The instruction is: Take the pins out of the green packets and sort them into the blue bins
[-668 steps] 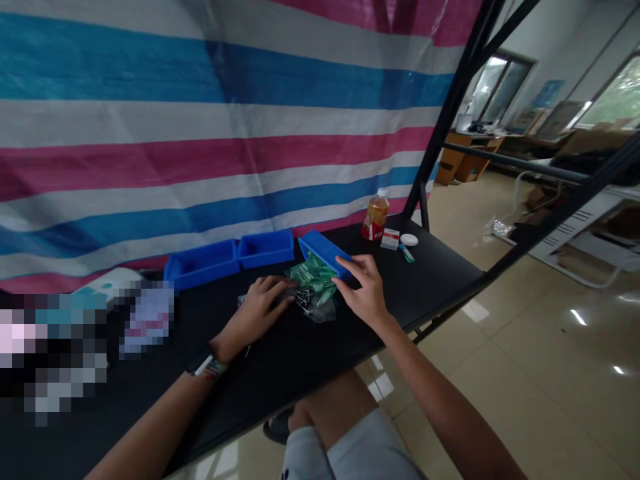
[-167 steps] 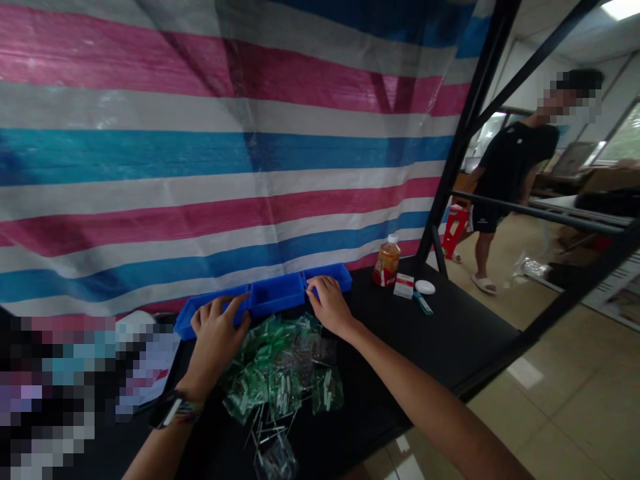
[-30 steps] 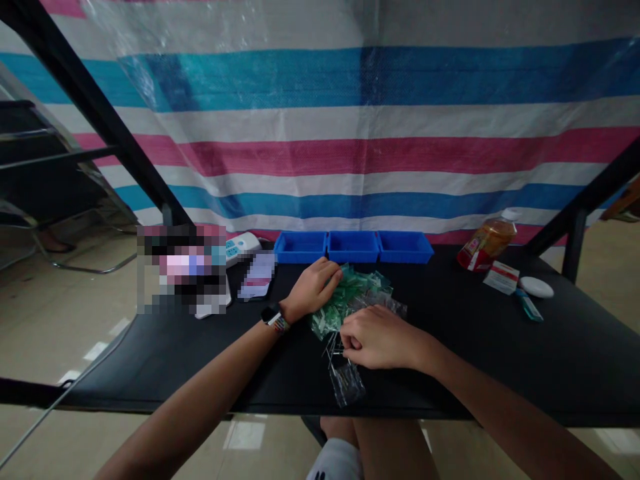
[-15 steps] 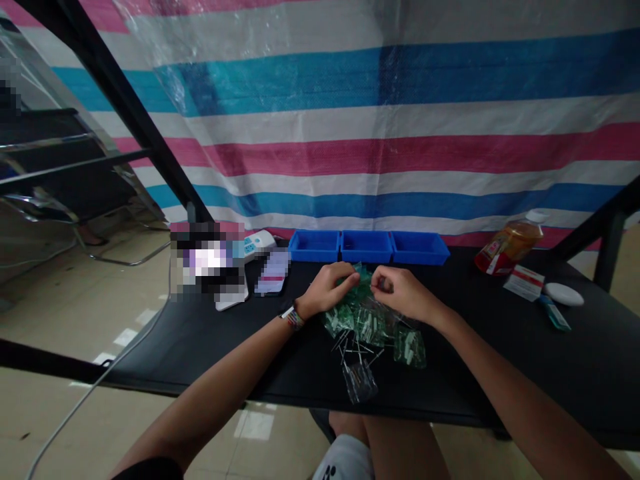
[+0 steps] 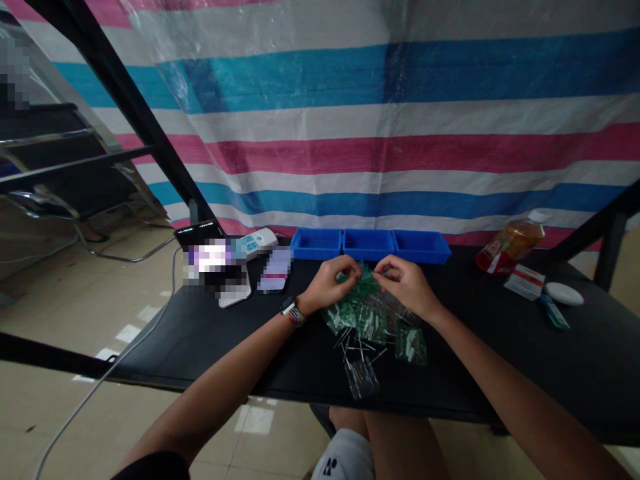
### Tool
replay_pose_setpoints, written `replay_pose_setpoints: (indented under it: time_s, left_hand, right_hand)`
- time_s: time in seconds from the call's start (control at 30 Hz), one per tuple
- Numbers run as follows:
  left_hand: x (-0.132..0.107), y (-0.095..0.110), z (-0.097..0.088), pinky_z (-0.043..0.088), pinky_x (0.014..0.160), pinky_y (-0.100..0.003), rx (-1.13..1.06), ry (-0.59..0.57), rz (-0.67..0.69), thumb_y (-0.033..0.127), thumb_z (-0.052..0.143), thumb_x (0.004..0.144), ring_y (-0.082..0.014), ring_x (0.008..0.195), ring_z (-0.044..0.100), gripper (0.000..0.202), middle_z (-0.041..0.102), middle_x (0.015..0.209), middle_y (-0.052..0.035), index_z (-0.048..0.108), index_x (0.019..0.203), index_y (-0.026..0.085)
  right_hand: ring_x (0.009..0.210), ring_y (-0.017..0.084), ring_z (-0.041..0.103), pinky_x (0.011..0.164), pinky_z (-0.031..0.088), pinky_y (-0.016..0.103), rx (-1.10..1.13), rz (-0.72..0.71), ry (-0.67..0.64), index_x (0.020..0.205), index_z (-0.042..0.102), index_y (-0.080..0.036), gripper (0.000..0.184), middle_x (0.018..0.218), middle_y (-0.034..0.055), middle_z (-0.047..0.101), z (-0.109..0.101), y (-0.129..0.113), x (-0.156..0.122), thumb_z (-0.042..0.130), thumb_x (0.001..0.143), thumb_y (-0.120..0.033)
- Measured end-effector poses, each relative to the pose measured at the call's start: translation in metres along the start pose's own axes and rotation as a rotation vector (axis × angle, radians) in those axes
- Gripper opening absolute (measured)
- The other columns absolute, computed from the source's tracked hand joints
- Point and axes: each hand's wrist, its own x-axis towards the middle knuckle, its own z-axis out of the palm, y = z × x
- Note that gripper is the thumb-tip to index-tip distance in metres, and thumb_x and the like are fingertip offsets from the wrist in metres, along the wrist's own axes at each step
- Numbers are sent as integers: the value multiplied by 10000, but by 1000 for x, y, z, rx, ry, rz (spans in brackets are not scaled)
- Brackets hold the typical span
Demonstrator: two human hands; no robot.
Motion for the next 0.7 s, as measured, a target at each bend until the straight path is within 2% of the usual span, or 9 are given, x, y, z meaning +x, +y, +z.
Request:
replay_pose_setpoints:
  time_s: [0.2, 0.43, 0.7]
  left_hand:
    - [2, -1, 0, 493, 759, -297, 10, -12, -16, 410, 551, 1066, -181, 806, 659, 312, 713, 867, -54, 687, 910, 176]
    - [2, -5, 0, 485, 846, -323, 80, -49, -2, 413, 478, 1103, -187, 855, 652, 366, 711, 871, -45, 694, 904, 194]
    - [0, -6, 3, 522, 856, -329, 47, 13, -25, 413, 586, 1052, -205, 905, 689, 228, 719, 942, -47, 675, 1071, 203]
  right_hand:
    - [579, 154, 637, 553, 510, 283, 202, 32, 47, 876, 652, -202, 251, 720, -5, 649, 3, 1, 3, 808, 805, -385]
    - [595, 170, 639, 547, 530, 291, 243, 46, 88, 868, 655, -206, 330, 676, -2, 642, 5, 1, 3, 827, 795, -479]
    - [566, 167, 607, 539, 532, 302, 213, 85, 61, 859, 676, -204, 411, 677, 19, 666, 4, 4, 3, 792, 817, -595]
